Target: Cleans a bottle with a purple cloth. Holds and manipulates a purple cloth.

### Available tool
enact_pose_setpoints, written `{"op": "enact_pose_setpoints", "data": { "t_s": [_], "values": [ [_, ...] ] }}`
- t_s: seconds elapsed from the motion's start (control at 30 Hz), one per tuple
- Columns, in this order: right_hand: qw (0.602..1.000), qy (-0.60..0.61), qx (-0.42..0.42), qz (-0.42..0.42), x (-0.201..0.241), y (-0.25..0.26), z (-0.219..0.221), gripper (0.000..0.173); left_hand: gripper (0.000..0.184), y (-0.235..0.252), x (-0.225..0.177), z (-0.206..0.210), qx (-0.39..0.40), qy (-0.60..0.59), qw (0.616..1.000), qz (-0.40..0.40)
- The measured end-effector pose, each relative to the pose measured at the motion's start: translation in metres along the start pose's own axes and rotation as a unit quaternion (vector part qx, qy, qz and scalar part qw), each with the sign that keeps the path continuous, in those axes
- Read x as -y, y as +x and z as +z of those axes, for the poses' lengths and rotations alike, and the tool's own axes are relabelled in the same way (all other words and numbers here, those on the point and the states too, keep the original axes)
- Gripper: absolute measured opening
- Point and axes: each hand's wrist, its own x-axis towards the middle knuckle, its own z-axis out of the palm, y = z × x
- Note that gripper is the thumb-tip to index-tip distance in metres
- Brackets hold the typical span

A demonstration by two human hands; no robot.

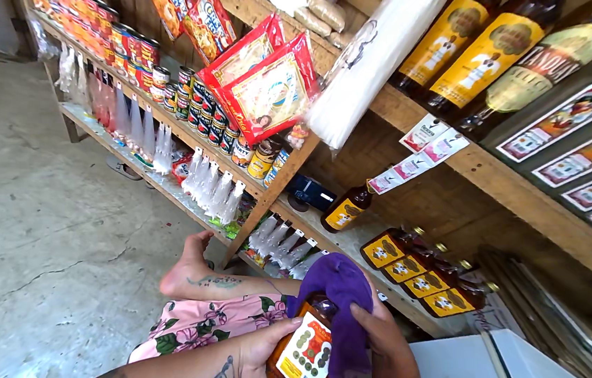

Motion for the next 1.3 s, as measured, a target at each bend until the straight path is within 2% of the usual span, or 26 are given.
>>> {"op": "enact_pose_setpoints", "data": {
  "t_s": [0.1, 0.2, 0.33, 0.4, 0.5, 0.7, 0.87, 1.03, 1.13, 1.3],
  "values": [
    [0.989, 0.099, 0.109, -0.022, -0.010, -0.002, -0.015, 0.104, 0.063, -0.001, 0.000, 0.000, 0.003, 0.000, 1.000, -0.012],
    [0.977, 0.162, 0.135, -0.040, -0.016, -0.004, -0.015, 0.096, 0.063, -0.001, 0.001, 0.000, 0.009, 0.004, 1.000, -0.005],
    [0.991, 0.117, 0.033, -0.051, -0.013, -0.004, -0.005, 0.071, 0.062, -0.002, 0.000, 0.001, 0.010, 0.022, 1.000, -0.011],
    [0.994, 0.088, 0.008, -0.070, -0.017, -0.001, -0.005, 0.063, 0.062, -0.002, 0.000, 0.001, 0.006, 0.031, 0.999, -0.017],
    [0.994, 0.064, -0.054, -0.067, -0.014, 0.001, 0.003, 0.062, 0.061, -0.002, 0.000, 0.001, 0.002, 0.032, 0.999, -0.020],
    [0.984, 0.049, -0.166, -0.032, -0.005, 0.001, 0.024, 0.071, 0.062, -0.001, 0.000, 0.001, 0.004, 0.021, 1.000, -0.020],
    [0.975, -0.035, -0.219, -0.018, -0.004, 0.002, 0.029, 0.046, 0.062, 0.000, -0.001, 0.000, 0.002, 0.024, 1.000, -0.019],
    [0.962, 0.012, -0.274, 0.005, -0.011, 0.002, 0.037, 0.034, 0.061, 0.000, -0.002, 0.002, -0.003, 0.012, 1.000, -0.017],
    [0.957, 0.045, -0.287, 0.008, -0.009, 0.004, 0.043, 0.036, 0.061, 0.000, -0.002, 0.002, -0.008, 0.009, 1.000, -0.013],
    [0.936, 0.037, -0.349, -0.032, -0.014, 0.008, 0.046, 0.051, 0.059, 0.000, -0.004, 0.004, -0.006, 0.006, 1.000, -0.009]
  ]
}}
